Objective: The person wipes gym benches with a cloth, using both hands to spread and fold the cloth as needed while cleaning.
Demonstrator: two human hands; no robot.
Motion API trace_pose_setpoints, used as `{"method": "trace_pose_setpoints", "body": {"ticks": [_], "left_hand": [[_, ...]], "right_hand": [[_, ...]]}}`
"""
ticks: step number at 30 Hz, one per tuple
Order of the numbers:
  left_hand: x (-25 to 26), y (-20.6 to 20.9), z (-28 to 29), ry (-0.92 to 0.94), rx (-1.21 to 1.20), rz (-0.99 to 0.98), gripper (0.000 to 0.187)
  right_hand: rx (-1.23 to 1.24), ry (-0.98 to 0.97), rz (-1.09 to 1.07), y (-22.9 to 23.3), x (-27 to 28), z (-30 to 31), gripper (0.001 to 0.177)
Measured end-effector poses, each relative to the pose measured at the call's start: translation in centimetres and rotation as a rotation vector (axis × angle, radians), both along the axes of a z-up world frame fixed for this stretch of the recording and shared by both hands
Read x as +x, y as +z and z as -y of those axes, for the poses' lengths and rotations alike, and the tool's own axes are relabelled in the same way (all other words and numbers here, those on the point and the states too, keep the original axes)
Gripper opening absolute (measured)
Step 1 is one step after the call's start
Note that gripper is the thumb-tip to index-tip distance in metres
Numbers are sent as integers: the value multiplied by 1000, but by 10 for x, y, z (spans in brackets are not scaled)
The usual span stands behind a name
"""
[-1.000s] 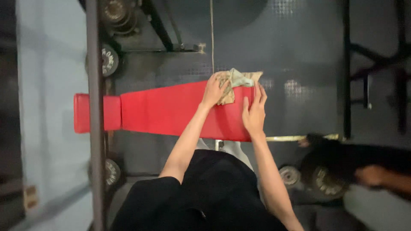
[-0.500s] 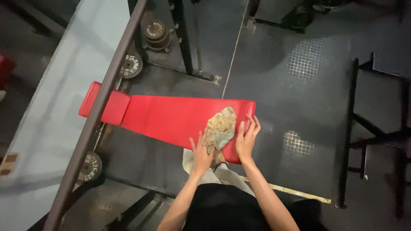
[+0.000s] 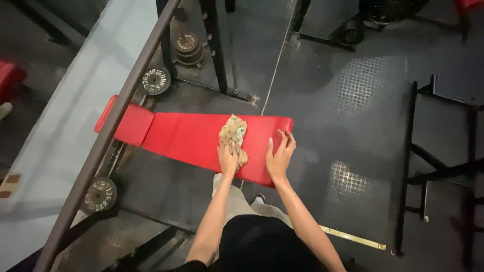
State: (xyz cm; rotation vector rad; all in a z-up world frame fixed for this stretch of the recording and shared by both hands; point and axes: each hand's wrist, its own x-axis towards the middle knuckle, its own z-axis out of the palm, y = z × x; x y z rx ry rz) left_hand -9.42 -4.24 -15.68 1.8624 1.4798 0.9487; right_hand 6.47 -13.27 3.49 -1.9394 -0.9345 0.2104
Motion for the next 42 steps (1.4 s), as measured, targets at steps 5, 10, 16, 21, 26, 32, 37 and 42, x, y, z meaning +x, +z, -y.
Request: {"method": "trace_pose_setpoints", "body": {"ticks": [5,10,16,21,26,32,37,42], "left_hand": [[14,123,41,-104,-118,-80,47],[25,153,103,-220,137,79,47],[6,179,101,-319,60,56,46],[8,154,93,-259,81,-120,47],[14,99,76,-192,73,-175,55],[50,119,39,-377,58,-47,52],[110,94,-2,-425,116,-7,55],[132,108,-34,-404,90,-64,59]], "right_hand": [[9,-11,-10,-3,0,3,45],[150,-43,-179,-23,3,7,39],[195,-39,-295,-22,4,9,39],[146,-50,-190,-20,4,9,40],[182,-74,-228,-19,0,8,39],[314,-95,-352,-27,1,5,36],[371,-92,-358,-23,1,9,37],[310,-84,-287,-13,-1,7,37]]}}
